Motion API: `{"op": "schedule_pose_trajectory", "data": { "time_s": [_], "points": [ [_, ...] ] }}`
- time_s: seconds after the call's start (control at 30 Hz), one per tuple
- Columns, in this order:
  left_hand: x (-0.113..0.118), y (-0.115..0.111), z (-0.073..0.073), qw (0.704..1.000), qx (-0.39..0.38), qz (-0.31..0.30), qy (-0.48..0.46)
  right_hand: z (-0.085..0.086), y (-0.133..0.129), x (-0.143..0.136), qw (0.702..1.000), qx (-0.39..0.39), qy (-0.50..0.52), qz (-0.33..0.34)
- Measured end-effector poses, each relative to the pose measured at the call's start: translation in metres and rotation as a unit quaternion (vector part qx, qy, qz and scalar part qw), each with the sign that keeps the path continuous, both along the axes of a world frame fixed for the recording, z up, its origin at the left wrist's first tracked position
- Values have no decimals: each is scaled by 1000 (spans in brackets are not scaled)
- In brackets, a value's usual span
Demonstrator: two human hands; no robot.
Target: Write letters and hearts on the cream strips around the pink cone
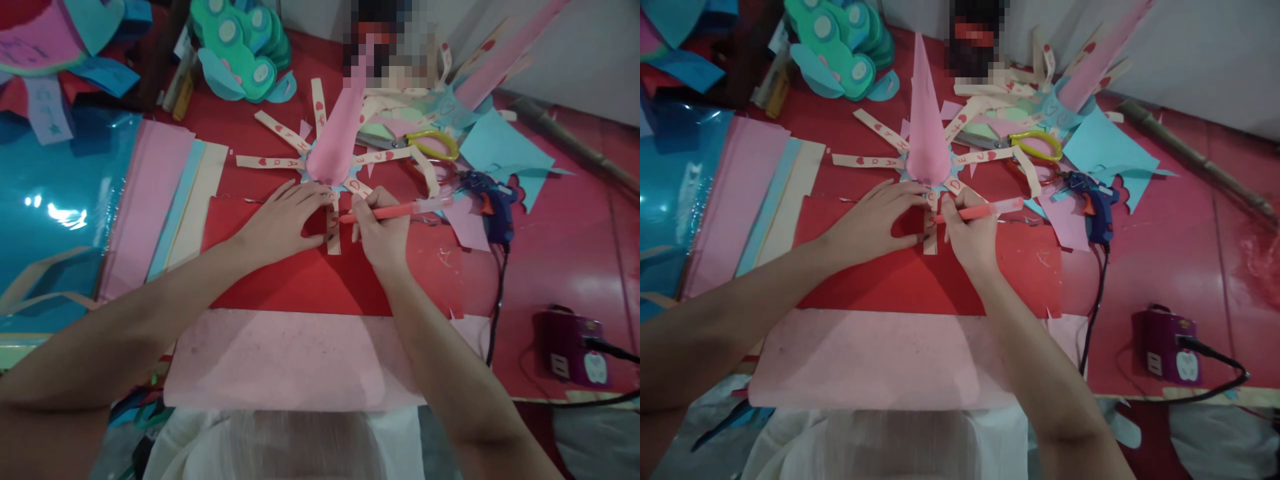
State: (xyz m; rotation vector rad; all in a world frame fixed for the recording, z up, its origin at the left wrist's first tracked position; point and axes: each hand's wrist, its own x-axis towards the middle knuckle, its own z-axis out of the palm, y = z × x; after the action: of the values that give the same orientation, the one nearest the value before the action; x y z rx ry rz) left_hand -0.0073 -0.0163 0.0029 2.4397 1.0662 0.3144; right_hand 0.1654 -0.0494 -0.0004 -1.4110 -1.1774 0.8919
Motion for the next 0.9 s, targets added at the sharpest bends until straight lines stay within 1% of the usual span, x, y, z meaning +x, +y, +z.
{"op": "schedule_pose_trajectory", "data": {
  "time_s": [0.13,0.37,0.7,0.9],
  "points": [
    [0,0,-1,1000,2,1,5,-1,0,0,1000,3,-18,8],
    [0,-1,3,1000,2,-3,7,-4,-1,-1,1000,-8,-15,5],
    [0,1,0,1000,-3,3,-6,-4,-1,0,1000,-8,-15,16],
    [0,2,0,1000,-9,-5,-3,-4,0,-1,1000,-3,-9,22]
  ]
}}
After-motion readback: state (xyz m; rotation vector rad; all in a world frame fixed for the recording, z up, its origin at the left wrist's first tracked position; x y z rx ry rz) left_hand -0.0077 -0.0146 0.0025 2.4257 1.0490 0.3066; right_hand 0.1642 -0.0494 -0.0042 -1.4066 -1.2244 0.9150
